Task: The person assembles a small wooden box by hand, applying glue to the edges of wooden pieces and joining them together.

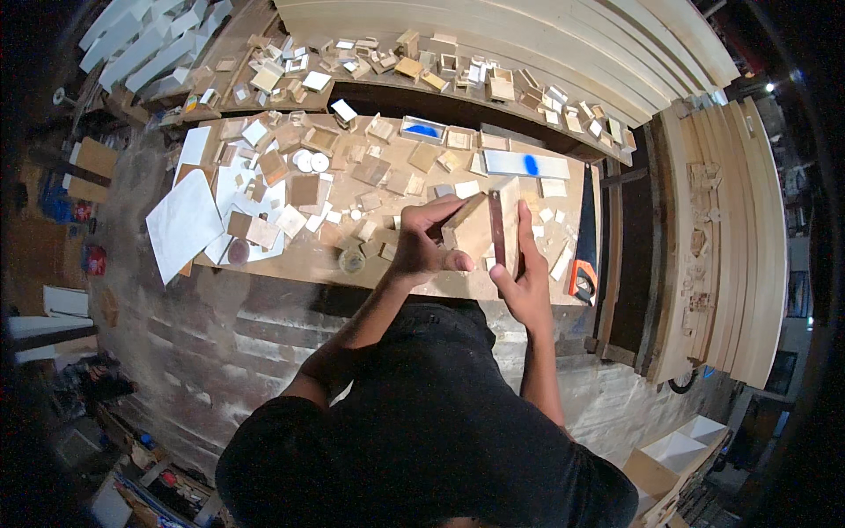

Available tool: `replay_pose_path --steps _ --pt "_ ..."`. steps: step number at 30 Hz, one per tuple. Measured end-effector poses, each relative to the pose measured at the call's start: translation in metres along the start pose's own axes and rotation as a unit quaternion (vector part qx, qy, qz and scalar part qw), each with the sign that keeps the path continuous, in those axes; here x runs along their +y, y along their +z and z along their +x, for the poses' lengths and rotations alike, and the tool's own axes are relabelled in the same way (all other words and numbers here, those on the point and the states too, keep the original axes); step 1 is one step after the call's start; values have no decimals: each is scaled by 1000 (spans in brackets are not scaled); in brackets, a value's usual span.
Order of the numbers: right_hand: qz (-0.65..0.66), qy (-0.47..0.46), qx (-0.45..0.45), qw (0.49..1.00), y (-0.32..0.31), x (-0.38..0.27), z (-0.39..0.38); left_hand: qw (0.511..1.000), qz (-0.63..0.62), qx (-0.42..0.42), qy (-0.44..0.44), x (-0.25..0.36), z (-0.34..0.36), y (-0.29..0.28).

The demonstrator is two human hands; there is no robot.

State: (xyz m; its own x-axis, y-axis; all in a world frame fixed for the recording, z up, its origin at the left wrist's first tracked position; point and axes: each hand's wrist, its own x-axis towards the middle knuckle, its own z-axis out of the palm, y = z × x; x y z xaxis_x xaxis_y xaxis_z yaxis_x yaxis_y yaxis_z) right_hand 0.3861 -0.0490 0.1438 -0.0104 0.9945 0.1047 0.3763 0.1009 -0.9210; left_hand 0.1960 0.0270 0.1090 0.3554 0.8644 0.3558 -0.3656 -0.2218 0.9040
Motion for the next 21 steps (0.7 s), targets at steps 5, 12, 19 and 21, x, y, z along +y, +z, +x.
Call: replay_pose_path --steps 5,12,19,21 --pt "-31 -15 22 999 5 -6 -8 999 -33 7 -43 6 -5 5" --pt "35 42 53 997 19 -20 -11 997 -38 -8 -71 17 -2 -9" --pt "-30 72 74 994 20 -35 -10 999 -46 -8 -7 14 0 -18" --pt "-137 65 65 986 20 -35 -7 999 -42 -3 6 20 0 -13"
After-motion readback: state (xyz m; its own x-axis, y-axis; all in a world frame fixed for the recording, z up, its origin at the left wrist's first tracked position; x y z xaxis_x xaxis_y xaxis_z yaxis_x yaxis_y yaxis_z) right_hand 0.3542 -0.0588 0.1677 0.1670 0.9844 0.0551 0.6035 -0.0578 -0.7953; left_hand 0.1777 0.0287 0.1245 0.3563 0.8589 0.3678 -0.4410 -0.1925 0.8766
